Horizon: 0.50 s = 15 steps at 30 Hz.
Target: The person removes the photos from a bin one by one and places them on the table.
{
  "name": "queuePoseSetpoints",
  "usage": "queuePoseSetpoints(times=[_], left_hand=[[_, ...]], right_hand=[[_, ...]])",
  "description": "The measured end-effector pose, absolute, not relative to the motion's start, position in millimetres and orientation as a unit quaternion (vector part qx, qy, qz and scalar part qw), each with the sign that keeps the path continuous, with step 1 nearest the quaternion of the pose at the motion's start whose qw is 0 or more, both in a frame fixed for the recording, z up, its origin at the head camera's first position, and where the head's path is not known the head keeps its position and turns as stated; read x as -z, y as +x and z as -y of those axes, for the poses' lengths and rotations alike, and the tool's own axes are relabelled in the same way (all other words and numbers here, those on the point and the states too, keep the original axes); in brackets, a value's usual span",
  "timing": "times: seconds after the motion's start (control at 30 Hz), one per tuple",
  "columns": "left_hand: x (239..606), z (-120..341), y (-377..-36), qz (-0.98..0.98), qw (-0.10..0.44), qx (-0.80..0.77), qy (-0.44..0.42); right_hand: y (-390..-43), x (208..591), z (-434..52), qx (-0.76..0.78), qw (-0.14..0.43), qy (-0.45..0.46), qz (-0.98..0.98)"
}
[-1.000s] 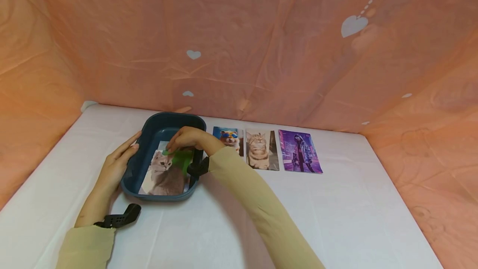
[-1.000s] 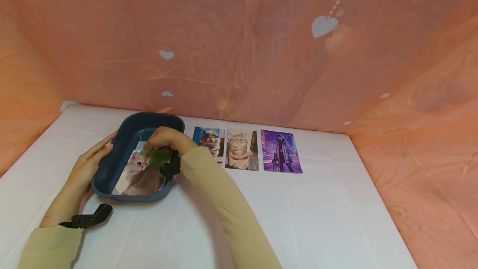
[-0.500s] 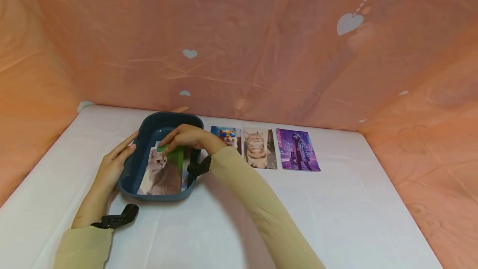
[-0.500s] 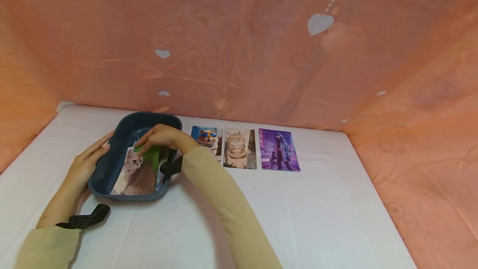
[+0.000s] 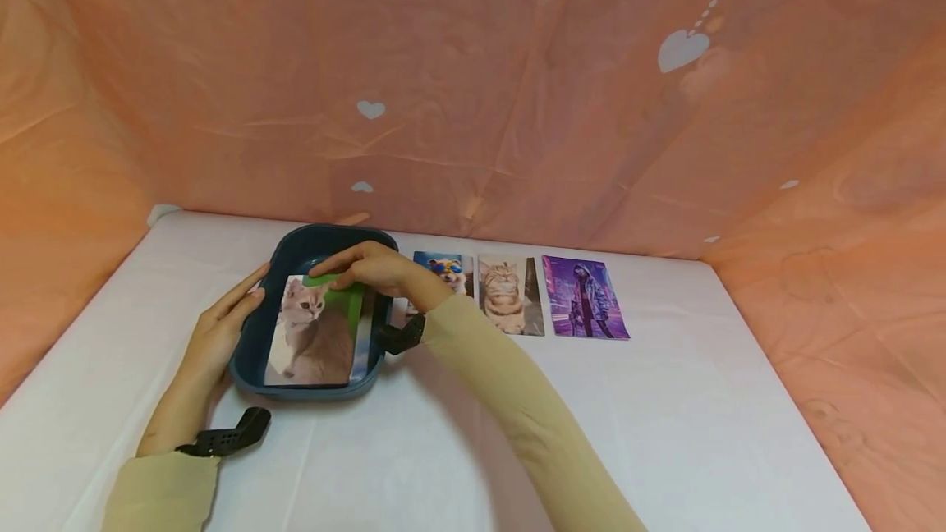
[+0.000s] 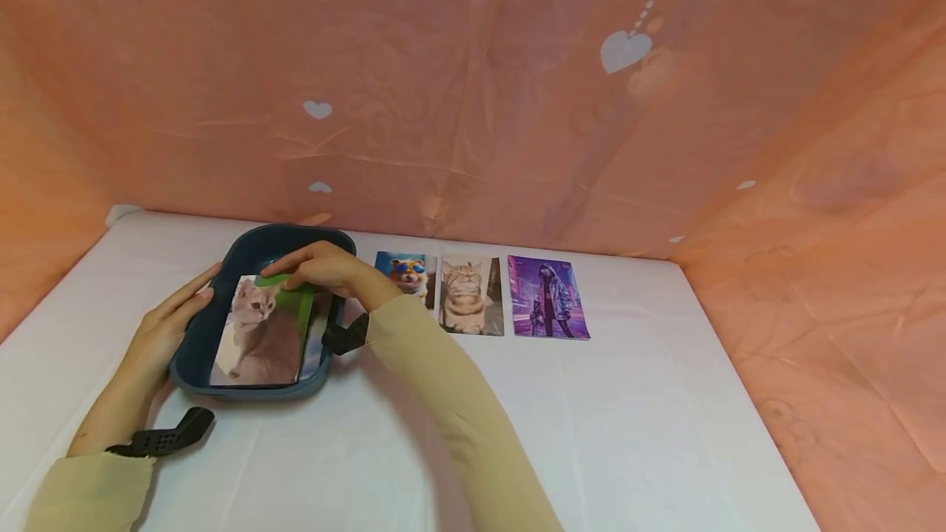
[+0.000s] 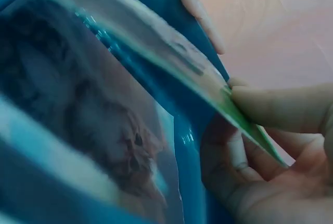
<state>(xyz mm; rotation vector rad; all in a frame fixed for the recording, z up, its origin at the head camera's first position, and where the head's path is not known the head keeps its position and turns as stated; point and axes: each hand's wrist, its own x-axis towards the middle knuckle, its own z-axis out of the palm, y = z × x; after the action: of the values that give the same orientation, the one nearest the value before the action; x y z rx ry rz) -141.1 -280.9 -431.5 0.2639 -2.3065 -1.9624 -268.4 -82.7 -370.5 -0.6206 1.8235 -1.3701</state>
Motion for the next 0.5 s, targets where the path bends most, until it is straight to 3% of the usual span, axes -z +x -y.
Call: queuePoseSetpoints(times=[0.5], left_hand=[[433,280,-140,0.749,0.047,0.655,0.084]], right_hand=[[-271,354,46,0.602,0.357,-0.219,-0.680]])
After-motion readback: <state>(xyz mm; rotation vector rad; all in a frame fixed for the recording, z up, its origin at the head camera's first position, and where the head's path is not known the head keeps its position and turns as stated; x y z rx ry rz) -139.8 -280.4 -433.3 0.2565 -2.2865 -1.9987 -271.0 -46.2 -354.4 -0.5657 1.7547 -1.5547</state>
